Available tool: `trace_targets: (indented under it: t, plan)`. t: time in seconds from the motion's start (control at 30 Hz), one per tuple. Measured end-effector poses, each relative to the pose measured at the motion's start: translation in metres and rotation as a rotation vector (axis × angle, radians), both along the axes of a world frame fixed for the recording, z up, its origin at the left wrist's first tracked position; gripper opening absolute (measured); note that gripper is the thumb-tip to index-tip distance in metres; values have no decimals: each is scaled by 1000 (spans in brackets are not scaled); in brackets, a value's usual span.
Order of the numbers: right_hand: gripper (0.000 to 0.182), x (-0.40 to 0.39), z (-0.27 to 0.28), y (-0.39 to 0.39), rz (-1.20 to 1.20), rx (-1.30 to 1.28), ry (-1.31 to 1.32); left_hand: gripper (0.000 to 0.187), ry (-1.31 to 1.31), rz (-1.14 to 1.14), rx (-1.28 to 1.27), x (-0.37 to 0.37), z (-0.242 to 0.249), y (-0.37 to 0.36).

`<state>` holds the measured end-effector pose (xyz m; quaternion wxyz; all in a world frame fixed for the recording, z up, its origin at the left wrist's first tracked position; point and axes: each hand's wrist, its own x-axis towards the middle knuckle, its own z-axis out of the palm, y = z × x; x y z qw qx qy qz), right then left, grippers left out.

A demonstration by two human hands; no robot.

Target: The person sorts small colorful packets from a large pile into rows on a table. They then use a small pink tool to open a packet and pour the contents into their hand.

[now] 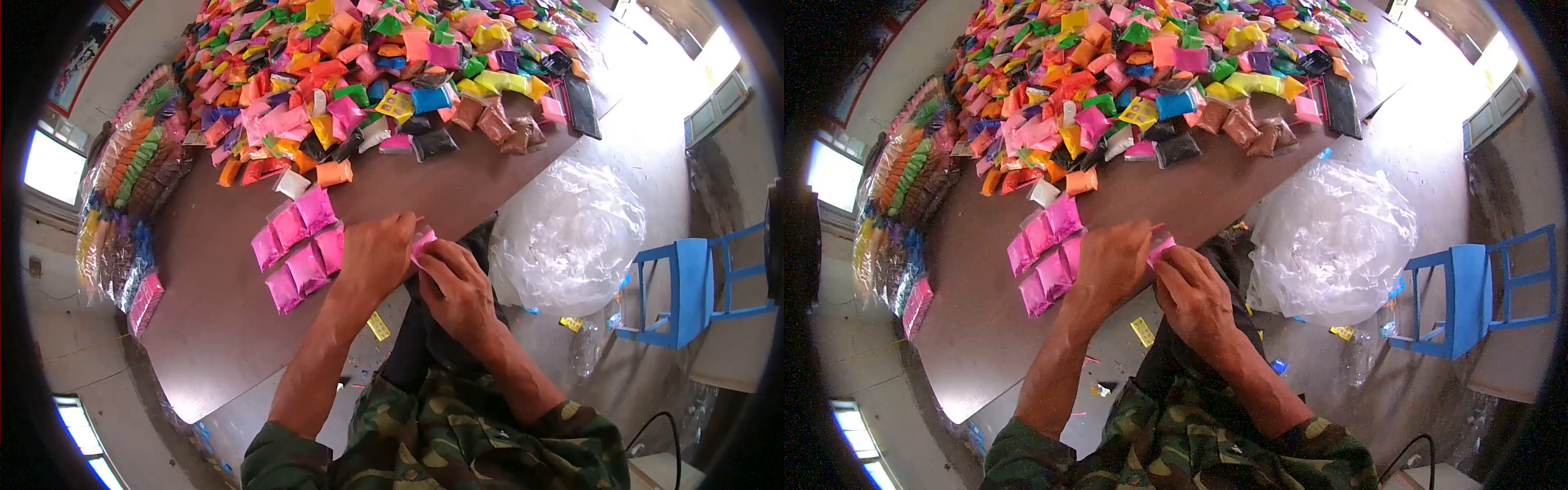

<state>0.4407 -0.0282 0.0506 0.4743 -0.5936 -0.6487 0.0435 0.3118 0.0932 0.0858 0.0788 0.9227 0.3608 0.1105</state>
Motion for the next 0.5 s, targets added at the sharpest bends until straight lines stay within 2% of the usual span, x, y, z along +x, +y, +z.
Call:
trace_targets:
  t: [0.1, 0.2, 0.4, 0.5]
  plan:
    - [34, 5, -3, -1, 19, 13, -1, 13, -138, -17, -23, -1, 1, 5]
    - [35, 6, -6, -4, 24, 16, 32, 13, -149, -54, -72, -5, 7, -8]
    - [40, 6, -14, -14, 41, 16, 98, 14, -95, 77, -19, -18, 0, -10]
    - [46, 4, -17, -20, -4, -36, 152, 12, -284, 106, -108, -25, 4, -27]
